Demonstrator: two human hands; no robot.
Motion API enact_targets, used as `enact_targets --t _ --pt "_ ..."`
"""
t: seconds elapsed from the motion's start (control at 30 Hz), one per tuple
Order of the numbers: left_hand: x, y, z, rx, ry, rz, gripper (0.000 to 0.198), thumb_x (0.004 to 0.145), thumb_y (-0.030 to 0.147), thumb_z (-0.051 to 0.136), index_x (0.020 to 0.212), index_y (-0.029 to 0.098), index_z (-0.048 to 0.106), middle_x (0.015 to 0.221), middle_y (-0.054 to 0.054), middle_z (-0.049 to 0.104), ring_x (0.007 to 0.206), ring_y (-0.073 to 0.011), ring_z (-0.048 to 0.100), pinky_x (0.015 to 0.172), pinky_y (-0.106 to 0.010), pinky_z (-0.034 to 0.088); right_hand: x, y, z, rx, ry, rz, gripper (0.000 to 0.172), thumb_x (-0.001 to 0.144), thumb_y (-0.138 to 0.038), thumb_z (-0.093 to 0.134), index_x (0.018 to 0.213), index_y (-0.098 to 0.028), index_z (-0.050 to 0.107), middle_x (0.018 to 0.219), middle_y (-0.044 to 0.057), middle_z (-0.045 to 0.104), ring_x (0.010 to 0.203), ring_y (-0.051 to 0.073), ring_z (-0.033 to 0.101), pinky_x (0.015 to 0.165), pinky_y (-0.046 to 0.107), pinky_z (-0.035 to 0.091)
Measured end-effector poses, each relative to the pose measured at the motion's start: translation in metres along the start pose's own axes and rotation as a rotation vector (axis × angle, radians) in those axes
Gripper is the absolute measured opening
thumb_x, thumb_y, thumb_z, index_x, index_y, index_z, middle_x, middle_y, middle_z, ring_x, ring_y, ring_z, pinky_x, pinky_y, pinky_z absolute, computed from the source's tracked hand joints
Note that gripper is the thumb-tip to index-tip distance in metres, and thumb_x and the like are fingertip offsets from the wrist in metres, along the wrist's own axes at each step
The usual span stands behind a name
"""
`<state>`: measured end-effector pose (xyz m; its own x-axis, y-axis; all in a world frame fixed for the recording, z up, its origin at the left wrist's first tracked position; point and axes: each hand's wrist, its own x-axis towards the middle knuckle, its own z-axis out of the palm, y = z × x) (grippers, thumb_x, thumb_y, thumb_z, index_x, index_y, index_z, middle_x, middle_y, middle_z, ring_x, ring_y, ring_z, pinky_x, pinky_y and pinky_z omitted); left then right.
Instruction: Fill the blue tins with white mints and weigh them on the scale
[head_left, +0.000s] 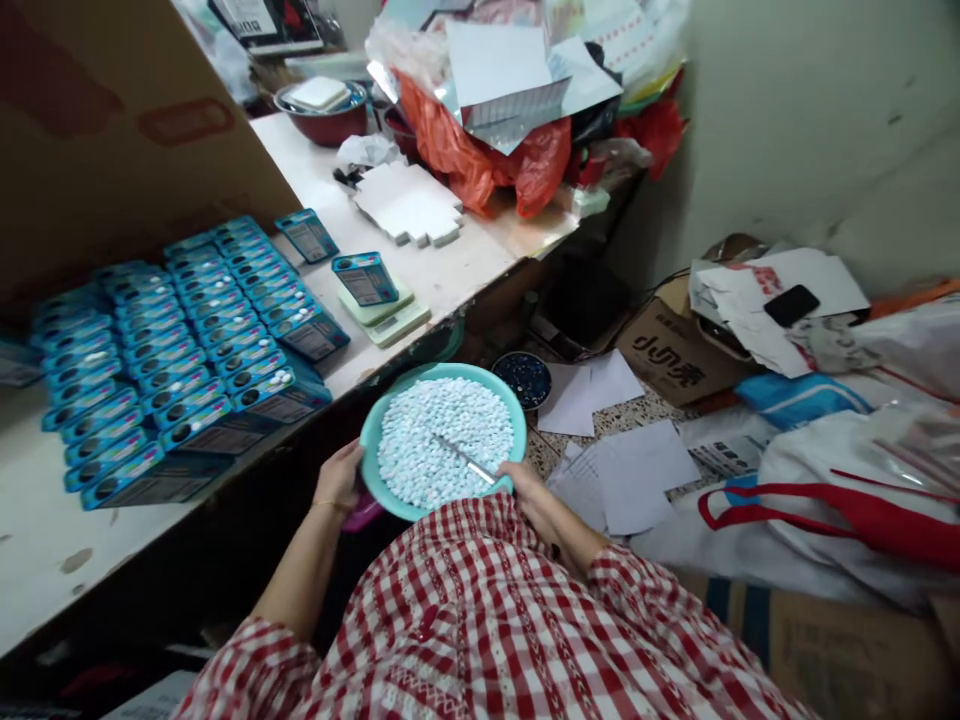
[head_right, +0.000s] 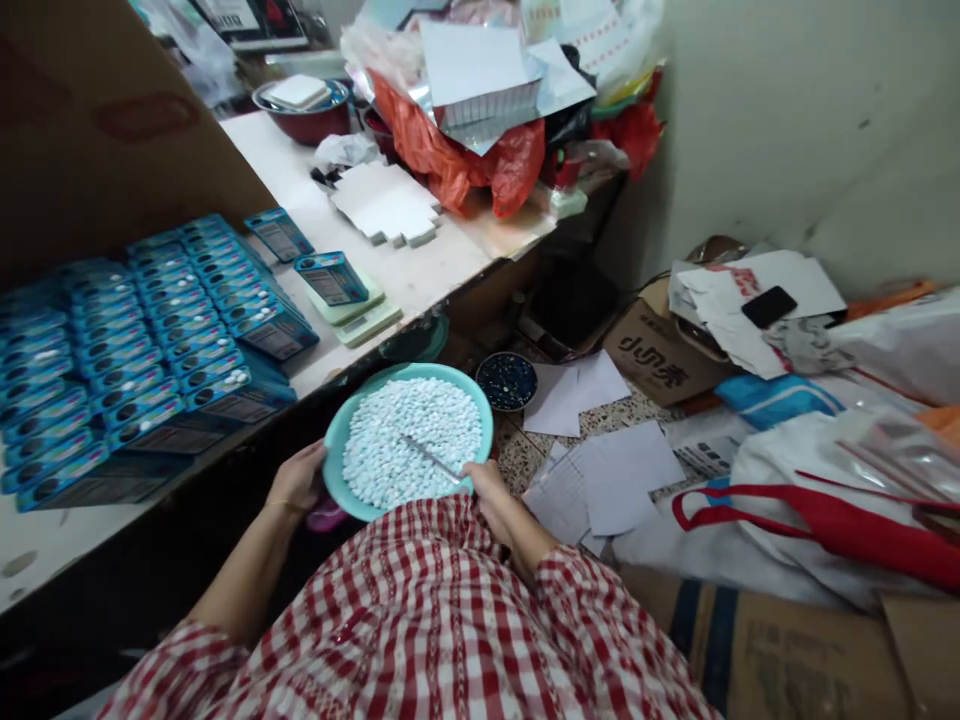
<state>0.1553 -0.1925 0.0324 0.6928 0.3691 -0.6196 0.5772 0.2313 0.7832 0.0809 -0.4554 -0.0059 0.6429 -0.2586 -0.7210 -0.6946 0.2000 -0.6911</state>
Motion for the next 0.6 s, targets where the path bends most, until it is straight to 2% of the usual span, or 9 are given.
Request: enact_targets --t 0.17,0.27,0.33,0.47,0.6 --pt "-0.025 0.023 0.062 -0.014 -0.356 0.084 0.039 0.055 0.007 0.067 0.093 0.011 0.063 0.067 -0.002 0.064 0.054 -0.0113 0.058 0.054 -0.023 0.048 -0.022 -0.023 -0.059 0.208 0.084 -0.037 0.027 0.045 -0.017 0.056 0.07 -0.015 0.064 0.062 0.002 0.068 0.056 0.018 0.062 0.055 0.027 0.05" --pt "-0.035 0.036 0.093 -0.113 -0.475 0.152 0.048 0.05 0.013 0.073 0.096 0.011 0.061 0.071 -0.002 0.064 0.057 -0.011 0.058 0.053 -0.022 0.047 -0.024 -0.047 -0.089 0.343 0.109 -0.088 0.031 0.04 -0.017 0.063 0.071 -0.016 0.064 0.066 0.002 0.07 0.058 0.018 0.063 0.055 0.027 0.051" --pt "-0.036 0.051 0.112 -0.171 -0.522 0.17 0.052 0.048 0.016 0.075 0.098 0.011 0.061 0.073 -0.002 0.064 0.058 -0.0108 0.058 0.054 -0.022 0.047 -0.02 -0.068 -0.101 0.353 0.109 -0.117 0.034 0.038 -0.017 0.065 0.072 -0.017 0.064 0.069 0.002 0.07 0.063 0.02 0.065 0.056 0.027 0.052" --pt "-0.027 0.097 0.148 -0.224 -0.589 0.193 0.054 0.048 0.015 0.074 0.101 0.011 0.061 0.075 -0.002 0.064 0.06 -0.0105 0.058 0.053 -0.02 0.046 0.002 -0.123 -0.105 0.334 0.14 -0.152 0.037 0.037 -0.018 0.068 0.074 -0.016 0.065 0.065 0.002 0.07 0.061 0.022 0.065 0.055 0.03 0.054" --pt "-0.002 0.15 0.176 -0.266 -0.577 0.21 0.054 0.049 0.013 0.068 0.102 0.012 0.061 0.08 -0.002 0.065 0.065 -0.011 0.058 0.054 -0.019 0.045 0.035 -0.19 -0.086 0.345 0.156 -0.212 0.04 0.037 -0.016 0.067 0.076 -0.017 0.065 0.07 0.002 0.071 0.063 0.023 0.065 0.057 0.032 0.054"
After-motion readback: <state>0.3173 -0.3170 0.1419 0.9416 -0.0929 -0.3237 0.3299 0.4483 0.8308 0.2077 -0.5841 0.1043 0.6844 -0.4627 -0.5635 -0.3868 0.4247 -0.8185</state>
